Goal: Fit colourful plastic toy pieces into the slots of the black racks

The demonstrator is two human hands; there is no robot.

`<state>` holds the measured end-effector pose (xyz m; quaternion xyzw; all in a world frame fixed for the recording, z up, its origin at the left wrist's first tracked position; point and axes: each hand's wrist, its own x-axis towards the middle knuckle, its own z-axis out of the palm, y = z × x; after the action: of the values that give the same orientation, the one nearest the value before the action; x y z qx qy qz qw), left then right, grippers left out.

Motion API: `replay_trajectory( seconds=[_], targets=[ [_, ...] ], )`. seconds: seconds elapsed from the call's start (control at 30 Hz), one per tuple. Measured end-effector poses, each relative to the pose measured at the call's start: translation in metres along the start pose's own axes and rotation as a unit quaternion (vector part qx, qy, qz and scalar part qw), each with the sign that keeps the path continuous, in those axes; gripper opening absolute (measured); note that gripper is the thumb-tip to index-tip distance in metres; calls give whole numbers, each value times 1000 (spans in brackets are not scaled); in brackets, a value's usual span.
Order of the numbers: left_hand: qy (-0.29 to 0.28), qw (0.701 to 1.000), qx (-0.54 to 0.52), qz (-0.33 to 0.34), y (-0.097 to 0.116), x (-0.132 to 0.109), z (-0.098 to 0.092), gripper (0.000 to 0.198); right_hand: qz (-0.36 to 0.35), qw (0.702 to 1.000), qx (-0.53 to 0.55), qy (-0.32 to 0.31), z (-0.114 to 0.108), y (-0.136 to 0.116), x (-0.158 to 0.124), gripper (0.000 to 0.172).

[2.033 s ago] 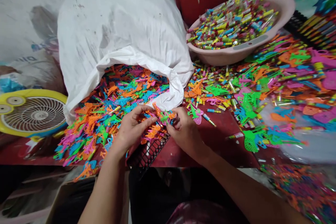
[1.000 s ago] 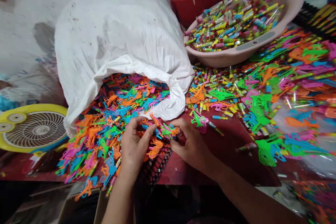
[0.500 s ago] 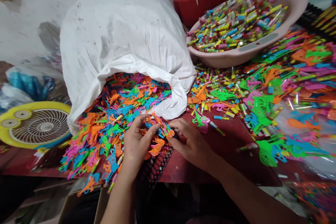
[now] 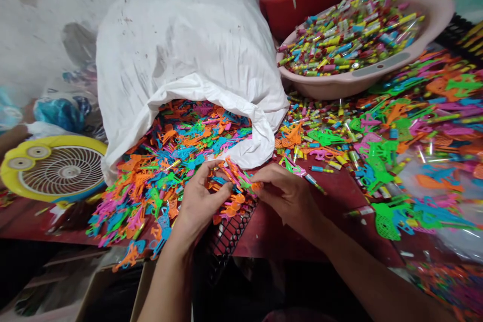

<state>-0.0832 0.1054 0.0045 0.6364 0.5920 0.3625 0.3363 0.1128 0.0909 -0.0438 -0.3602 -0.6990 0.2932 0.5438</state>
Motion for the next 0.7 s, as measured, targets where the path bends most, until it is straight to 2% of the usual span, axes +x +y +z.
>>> replay_trajectory(
  seconds=[0.13,0.33,0.47,0.7],
  targets=[
    [1,1000,-11,-23,-1,0,0,44,32,998,44,-24,-8,1,5,7],
    [-10,1000,-10,-18,-3,1,-3,29,60,993,89,-41,-19,7,9,4],
    [-16,999,-24,-26,-5,2,-3,28,84,989,106,-65,-26,9,14,4],
    [-25,997,-65,-38,-4,3,-3,29,64,983,110,-132,-35,8,27,4]
  ],
)
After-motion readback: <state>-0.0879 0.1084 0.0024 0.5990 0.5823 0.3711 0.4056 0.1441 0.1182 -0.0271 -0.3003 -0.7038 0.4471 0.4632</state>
